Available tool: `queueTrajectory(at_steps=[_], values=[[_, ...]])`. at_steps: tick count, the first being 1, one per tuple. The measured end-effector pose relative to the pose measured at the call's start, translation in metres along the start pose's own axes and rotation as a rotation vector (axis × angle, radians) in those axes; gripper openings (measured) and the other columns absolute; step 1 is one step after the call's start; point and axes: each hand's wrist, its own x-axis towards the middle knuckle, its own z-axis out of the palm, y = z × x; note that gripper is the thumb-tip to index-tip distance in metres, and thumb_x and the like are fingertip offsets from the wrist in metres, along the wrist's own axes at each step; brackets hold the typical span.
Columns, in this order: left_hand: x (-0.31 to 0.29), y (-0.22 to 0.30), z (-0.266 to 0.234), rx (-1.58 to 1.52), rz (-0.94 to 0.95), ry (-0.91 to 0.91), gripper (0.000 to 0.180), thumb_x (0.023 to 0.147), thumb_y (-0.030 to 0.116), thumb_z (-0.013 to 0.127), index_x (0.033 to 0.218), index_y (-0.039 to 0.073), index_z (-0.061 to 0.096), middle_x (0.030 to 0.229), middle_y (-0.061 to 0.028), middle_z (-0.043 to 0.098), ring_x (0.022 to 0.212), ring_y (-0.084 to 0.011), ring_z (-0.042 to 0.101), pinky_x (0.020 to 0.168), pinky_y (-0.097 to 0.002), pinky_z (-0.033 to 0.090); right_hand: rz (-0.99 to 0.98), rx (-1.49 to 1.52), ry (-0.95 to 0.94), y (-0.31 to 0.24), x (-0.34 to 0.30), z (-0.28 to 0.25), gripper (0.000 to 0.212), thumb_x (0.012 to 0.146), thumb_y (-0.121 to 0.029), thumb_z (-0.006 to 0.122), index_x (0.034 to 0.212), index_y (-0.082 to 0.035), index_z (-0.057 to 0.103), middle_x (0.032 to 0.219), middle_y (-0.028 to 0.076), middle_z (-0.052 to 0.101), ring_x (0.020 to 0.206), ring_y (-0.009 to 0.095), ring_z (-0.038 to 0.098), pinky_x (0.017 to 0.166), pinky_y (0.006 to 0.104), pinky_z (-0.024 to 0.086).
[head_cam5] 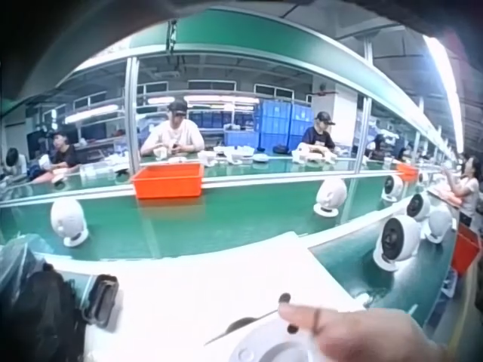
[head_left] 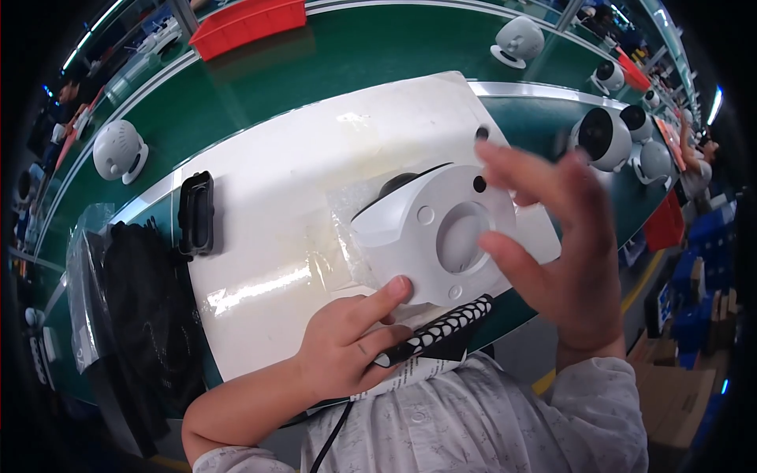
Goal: Assembling components of white dome security cameras on a factory production line.
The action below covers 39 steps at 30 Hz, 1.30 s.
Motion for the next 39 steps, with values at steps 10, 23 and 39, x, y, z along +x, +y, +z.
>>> queueTrajectory(at_steps=[10, 23, 39], values=[[-0.001, 0.002, 0.005, -0.040, -0.036, 0.100, 0.026, 0.057, 0.008, 0.066, 0.082, 0.004, 0.058, 0.126, -0.0176, 0.042, 0.061, -0.0235, 0.056, 0.052, -0.0318, 0.045, 0.125, 0.182, 0.048, 0.008, 0.012, 0.018, 0.076, 0.071, 0.001, 0.060, 0.131, -0.001, 0.012, 0.083, 0.006, 0.054, 0.088, 0.018, 0.054, 0.091, 0.0364, 0.032], [0.000, 0.002, 0.001, -0.050, -0.040, 0.043, 0.024, 0.055, 0.007, 0.063, 0.077, 0.004, 0.055, 0.129, -0.0157, 0.040, 0.058, -0.0252, 0.053, 0.051, -0.0331, 0.044, 0.056, 0.136, -0.061, -0.007, 0.006, 0.021, 0.060, 0.078, -0.008, 0.056, 0.127, -0.001, 0.022, 0.079, 0.005, 0.058, 0.101, 0.025, 0.055, 0.101, 0.0492, 0.018], [0.003, 0.005, 0.005, -0.033, -0.072, 0.068, 0.022, 0.055, 0.004, 0.063, 0.075, 0.004, 0.054, 0.129, -0.0197, 0.039, 0.064, -0.0269, 0.056, 0.054, -0.0328, 0.046, 0.262, 0.143, 0.011, -0.022, -0.042, 0.029, 0.005, 0.078, -0.013, 0.060, 0.079, -0.010, 0.056, 0.124, 0.015, 0.043, 0.125, 0.036, 0.027, 0.098, 0.0420, 0.017]])
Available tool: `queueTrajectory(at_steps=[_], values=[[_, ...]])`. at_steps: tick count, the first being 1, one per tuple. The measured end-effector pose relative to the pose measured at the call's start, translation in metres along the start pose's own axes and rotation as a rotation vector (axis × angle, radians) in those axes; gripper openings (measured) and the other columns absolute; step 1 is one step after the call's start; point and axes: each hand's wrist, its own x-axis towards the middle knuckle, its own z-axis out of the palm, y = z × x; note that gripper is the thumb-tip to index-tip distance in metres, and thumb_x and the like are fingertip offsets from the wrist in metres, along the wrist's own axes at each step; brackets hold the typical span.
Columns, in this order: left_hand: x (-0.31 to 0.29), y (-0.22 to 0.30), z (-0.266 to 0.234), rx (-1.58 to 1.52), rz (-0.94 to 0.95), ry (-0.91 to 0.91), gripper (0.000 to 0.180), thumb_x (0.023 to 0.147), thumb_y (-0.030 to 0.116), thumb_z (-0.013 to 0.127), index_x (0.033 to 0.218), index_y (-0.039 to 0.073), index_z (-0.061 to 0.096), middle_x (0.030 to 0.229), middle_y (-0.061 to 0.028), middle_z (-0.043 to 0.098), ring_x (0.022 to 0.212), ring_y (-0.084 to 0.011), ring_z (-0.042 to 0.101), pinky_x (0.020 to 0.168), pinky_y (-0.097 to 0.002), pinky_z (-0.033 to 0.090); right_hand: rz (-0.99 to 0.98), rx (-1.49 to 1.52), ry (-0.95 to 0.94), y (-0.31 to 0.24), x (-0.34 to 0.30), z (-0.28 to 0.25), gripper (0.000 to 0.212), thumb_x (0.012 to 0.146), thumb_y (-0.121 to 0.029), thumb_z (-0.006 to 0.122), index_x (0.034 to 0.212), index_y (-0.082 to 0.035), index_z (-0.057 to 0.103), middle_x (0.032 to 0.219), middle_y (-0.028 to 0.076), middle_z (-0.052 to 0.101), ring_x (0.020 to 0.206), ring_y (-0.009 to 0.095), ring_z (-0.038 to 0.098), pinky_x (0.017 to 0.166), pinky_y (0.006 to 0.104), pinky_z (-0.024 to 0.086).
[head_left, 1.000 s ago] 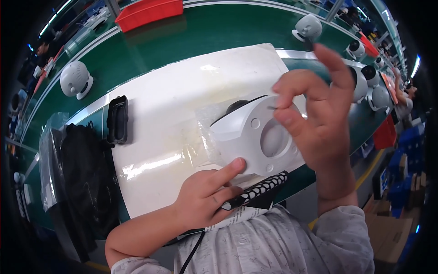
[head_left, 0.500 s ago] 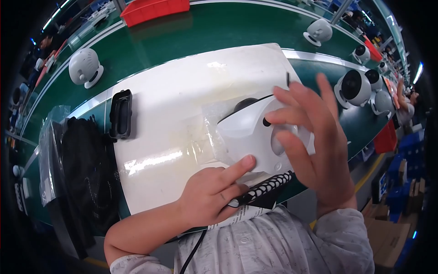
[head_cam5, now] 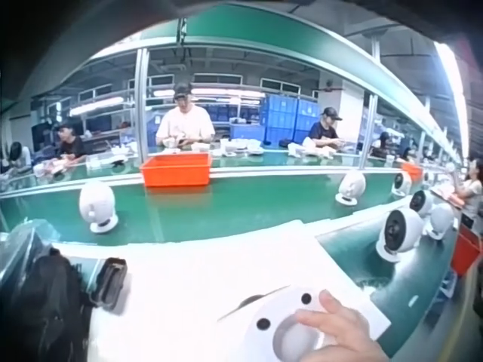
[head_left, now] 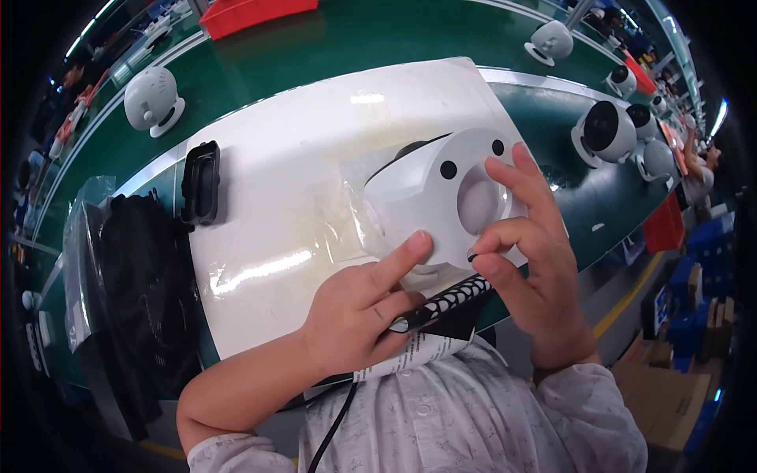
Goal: Assembling components of white dome security cameras on a factory production line.
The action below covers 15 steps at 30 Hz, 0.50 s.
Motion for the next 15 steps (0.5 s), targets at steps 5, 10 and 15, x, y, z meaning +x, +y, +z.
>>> queueTrajectory(at_steps=[5, 10, 15], values=[[0.000, -0.001, 0.000, -0.003, 0.005, 0.026, 0.021, 0.057, 0.005, 0.065, 0.075, 0.004, 0.053, 0.128, -0.0202, 0.039, 0.065, -0.0263, 0.056, 0.054, -0.0322, 0.046, -0.074, -0.302, 0.085, -0.005, -0.016, 0.000, 0.011, 0.077, -0.019, 0.059, 0.085, -0.012, 0.061, 0.123, 0.010, 0.046, 0.123, 0.032, 0.032, 0.100, 0.0440, 0.010], [-0.001, 0.000, -0.001, 0.020, 0.015, -0.028, 0.027, 0.056, 0.003, 0.072, 0.079, 0.000, 0.058, 0.130, -0.0285, 0.031, 0.064, -0.0208, 0.059, 0.057, -0.0280, 0.049, -0.054, -0.549, -0.112, -0.018, -0.030, -0.004, 0.032, 0.077, -0.027, 0.058, 0.105, -0.012, 0.059, 0.123, 0.007, 0.045, 0.120, 0.031, 0.034, 0.100, 0.0460, 0.006], [-0.003, 0.003, 0.006, 0.035, 0.026, 0.053, 0.023, 0.055, 0.004, 0.064, 0.077, 0.004, 0.056, 0.129, -0.0214, 0.038, 0.070, -0.0248, 0.058, 0.057, -0.0312, 0.047, -0.047, -0.153, 0.075, -0.020, -0.032, 0.003, 0.031, 0.074, -0.024, 0.063, 0.102, -0.012, 0.059, 0.124, 0.006, 0.045, 0.122, 0.031, 0.031, 0.099, 0.0435, 0.011]])
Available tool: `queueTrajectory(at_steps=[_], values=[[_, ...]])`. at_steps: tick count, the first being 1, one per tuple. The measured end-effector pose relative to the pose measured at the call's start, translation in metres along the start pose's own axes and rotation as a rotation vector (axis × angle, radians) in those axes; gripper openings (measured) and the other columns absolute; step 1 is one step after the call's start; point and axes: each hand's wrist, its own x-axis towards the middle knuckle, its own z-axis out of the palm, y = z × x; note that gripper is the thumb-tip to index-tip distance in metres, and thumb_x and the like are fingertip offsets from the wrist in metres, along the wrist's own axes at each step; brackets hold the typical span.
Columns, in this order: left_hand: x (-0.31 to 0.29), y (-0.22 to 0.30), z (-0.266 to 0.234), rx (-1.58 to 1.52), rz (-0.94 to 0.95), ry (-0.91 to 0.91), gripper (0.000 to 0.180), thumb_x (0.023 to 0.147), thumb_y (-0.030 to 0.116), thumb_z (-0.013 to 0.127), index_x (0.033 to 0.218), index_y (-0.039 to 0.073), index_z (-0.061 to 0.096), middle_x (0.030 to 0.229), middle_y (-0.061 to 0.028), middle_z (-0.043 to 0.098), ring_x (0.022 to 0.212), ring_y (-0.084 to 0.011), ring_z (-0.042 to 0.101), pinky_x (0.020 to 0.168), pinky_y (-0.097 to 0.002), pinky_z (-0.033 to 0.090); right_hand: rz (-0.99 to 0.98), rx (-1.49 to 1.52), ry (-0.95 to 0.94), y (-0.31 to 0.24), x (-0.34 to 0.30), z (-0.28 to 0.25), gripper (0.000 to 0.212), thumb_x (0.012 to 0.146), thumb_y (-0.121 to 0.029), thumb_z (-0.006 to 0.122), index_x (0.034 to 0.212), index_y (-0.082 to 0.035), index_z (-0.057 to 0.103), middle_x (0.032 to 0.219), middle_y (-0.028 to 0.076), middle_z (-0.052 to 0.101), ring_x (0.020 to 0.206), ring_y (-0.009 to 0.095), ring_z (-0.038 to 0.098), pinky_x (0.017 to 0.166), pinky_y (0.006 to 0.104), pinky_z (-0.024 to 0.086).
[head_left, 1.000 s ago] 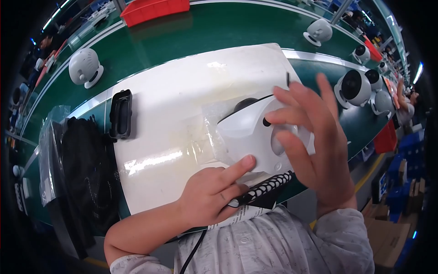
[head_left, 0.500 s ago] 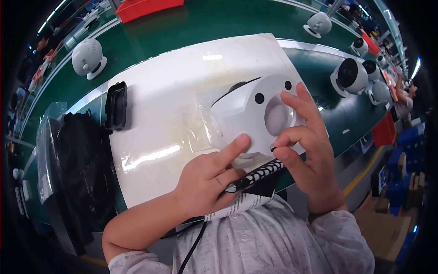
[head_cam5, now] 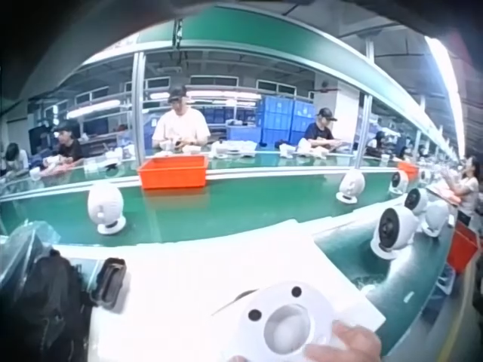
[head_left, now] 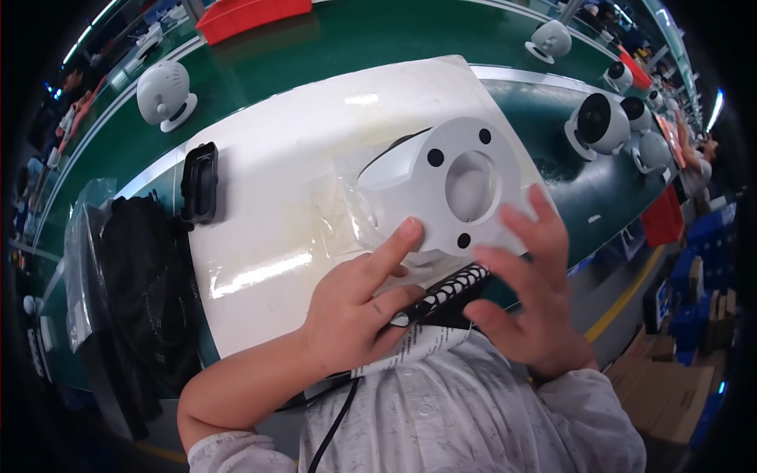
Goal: Assembling components of white dome security cameras on a factory production line.
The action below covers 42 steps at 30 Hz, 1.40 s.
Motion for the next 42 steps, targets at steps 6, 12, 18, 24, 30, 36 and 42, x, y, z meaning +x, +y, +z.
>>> queueTrajectory(at_steps=[6, 12, 18, 24, 30, 36, 42], values=[[0.003, 0.001, -0.001, 0.090, 0.119, 0.054, 0.029, 0.050, 0.003, 0.063, 0.078, 0.003, 0.057, 0.128, -0.0228, 0.038, 0.073, -0.0252, 0.058, 0.059, -0.0322, 0.046, -0.108, 0.014, -0.253, -0.013, 0.002, 0.015, 0.012, 0.067, -0.016, 0.068, 0.073, -0.014, 0.058, 0.122, 0.009, 0.045, 0.121, 0.036, 0.030, 0.099, 0.0473, 0.017], [0.000, -0.001, -0.007, 0.107, 0.058, -0.079, 0.024, 0.055, 0.001, 0.067, 0.078, 0.004, 0.059, 0.132, -0.0276, 0.029, 0.081, -0.0286, 0.059, 0.069, -0.0333, 0.048, 0.045, 0.019, 0.166, 0.020, 0.010, 0.005, 0.010, 0.070, -0.008, 0.062, 0.076, -0.010, 0.055, 0.121, 0.012, 0.048, 0.123, 0.032, 0.032, 0.100, 0.0431, 0.019], [0.003, -0.002, -0.005, 0.154, 0.080, -0.071, 0.023, 0.054, 0.002, 0.071, 0.075, 0.004, 0.059, 0.132, -0.0255, 0.030, 0.074, -0.0245, 0.060, 0.063, -0.0308, 0.048, 0.296, 0.272, 0.139, 0.044, 0.014, 0.001, 0.007, 0.073, -0.006, 0.060, 0.079, -0.004, 0.055, 0.119, 0.014, 0.049, 0.123, 0.034, 0.031, 0.098, 0.0404, 0.026], [-0.002, -0.006, -0.005, 0.151, 0.078, -0.075, 0.019, 0.058, 0.003, 0.072, 0.074, 0.003, 0.059, 0.132, -0.0243, 0.030, 0.079, -0.0260, 0.060, 0.066, -0.0307, 0.050, 0.159, -0.069, 0.127, 0.031, 0.006, -0.004, 0.008, 0.075, -0.012, 0.060, 0.081, -0.007, 0.059, 0.113, 0.012, 0.054, 0.117, 0.031, 0.039, 0.097, 0.0416, 0.024], [0.001, -0.005, -0.004, 0.134, 0.058, -0.101, 0.019, 0.059, 0.003, 0.072, 0.074, 0.002, 0.060, 0.133, -0.0253, 0.027, 0.092, -0.0288, 0.058, 0.070, -0.0313, 0.051, 0.220, 0.212, 0.244, 0.046, -0.009, 0.007, 0.037, 0.076, -0.019, 0.062, 0.107, -0.002, 0.052, 0.113, 0.013, 0.052, 0.107, 0.025, 0.047, 0.093, 0.0356, 0.031], [0.003, -0.004, -0.004, 0.001, 0.063, 0.032, 0.026, 0.055, 0.005, 0.065, 0.080, 0.002, 0.058, 0.128, -0.0229, 0.038, 0.088, -0.0322, 0.056, 0.071, -0.0358, 0.046, 0.692, 1.158, 0.038, 0.052, 0.031, 0.008, 0.031, 0.081, -0.012, 0.055, 0.108, 0.003, 0.049, 0.090, 0.006, 0.057, 0.081, 0.011, 0.055, 0.074, 0.0236, 0.044], [0.009, -0.005, -0.008, -0.027, -0.083, -0.072, 0.026, 0.063, 0.013, 0.069, 0.084, 0.004, 0.055, 0.125, -0.0193, 0.042, 0.091, -0.0330, 0.053, 0.074, -0.0372, 0.045, -0.085, -0.137, 0.152, 0.123, 0.132, 0.062, 0.026, 0.073, -0.003, 0.059, 0.098, -0.003, 0.056, 0.084, 0.004, 0.055, 0.078, 0.017, 0.054, 0.068, 0.0274, 0.045]])
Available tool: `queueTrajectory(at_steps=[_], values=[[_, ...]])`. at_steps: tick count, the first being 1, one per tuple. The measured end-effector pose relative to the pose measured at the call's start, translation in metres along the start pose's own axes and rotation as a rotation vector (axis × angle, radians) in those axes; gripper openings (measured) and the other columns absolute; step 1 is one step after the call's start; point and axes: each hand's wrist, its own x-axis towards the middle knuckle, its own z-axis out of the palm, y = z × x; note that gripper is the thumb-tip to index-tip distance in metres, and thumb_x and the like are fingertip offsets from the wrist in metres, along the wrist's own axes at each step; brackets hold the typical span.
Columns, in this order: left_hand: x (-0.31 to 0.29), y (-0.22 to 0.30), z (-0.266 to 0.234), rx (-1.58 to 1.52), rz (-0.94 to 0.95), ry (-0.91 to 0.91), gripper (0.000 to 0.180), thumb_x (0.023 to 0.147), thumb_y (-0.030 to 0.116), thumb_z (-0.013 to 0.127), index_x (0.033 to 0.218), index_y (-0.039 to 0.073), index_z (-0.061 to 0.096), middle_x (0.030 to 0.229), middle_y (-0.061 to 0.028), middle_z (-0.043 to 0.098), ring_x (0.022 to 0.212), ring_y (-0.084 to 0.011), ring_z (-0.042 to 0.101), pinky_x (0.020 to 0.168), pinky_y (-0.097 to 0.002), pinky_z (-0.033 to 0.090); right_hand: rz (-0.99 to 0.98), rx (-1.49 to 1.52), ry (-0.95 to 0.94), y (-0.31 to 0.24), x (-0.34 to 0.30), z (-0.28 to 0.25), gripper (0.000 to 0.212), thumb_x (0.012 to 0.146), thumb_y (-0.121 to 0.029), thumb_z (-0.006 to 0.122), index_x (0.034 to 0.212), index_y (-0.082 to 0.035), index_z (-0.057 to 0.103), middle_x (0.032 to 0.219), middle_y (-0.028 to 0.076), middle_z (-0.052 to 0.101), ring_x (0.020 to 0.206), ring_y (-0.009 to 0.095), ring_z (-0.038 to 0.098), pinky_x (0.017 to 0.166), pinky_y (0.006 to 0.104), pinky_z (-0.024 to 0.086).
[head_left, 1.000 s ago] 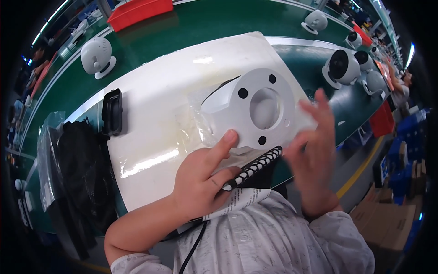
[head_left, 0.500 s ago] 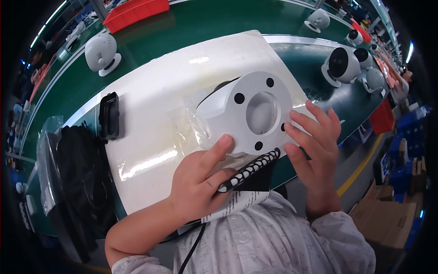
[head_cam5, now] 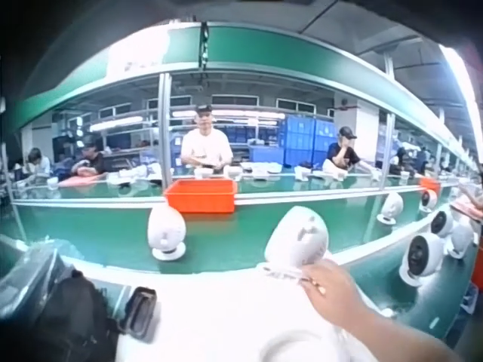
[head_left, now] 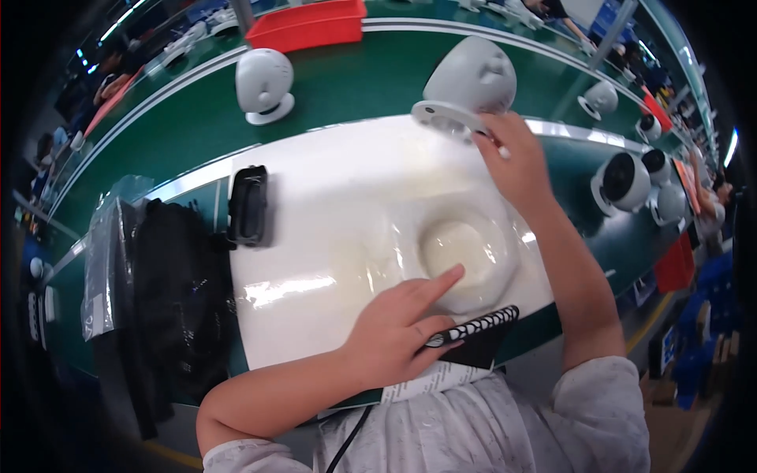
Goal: Assembling components of white dome security cameras on a factory production line.
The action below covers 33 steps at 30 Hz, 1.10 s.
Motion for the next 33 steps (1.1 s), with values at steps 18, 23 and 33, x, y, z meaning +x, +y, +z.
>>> queueTrajectory(at_steps=[18, 23, 33], values=[[-0.004, -0.011, 0.007, -0.238, -0.222, 0.026, 0.022, 0.072, 0.014, 0.064, 0.088, 0.001, 0.057, 0.100, -0.0080, 0.053, 0.096, -0.0266, 0.047, 0.078, -0.0324, 0.043, -0.192, -0.055, -0.910, -0.052, 0.121, 0.165, 0.047, 0.086, -0.039, 0.042, 0.122, -0.009, 0.044, 0.124, 0.016, 0.044, 0.113, 0.028, 0.043, 0.092, 0.0331, 0.036], [-0.003, -0.014, 0.010, -0.325, -0.204, -0.008, 0.025, 0.072, 0.013, 0.063, 0.091, 0.000, 0.055, 0.097, -0.0099, 0.051, 0.096, -0.0270, 0.047, 0.077, -0.0322, 0.043, -0.178, -0.128, -0.585, -0.063, 0.119, 0.226, 0.061, 0.083, -0.046, 0.046, 0.129, -0.008, 0.033, 0.132, 0.018, 0.034, 0.120, 0.032, 0.036, 0.097, 0.0342, 0.031], [-0.005, -0.013, 0.006, -0.285, -0.076, 0.055, 0.025, 0.069, 0.012, 0.066, 0.089, 0.003, 0.054, 0.099, -0.0091, 0.053, 0.092, -0.0290, 0.049, 0.075, -0.0332, 0.043, -0.226, -0.083, -0.232, -0.057, 0.094, 0.100, 0.021, 0.078, -0.024, 0.059, 0.088, -0.007, 0.056, 0.083, 0.012, 0.059, 0.077, 0.030, 0.056, 0.064, 0.0373, 0.045]])
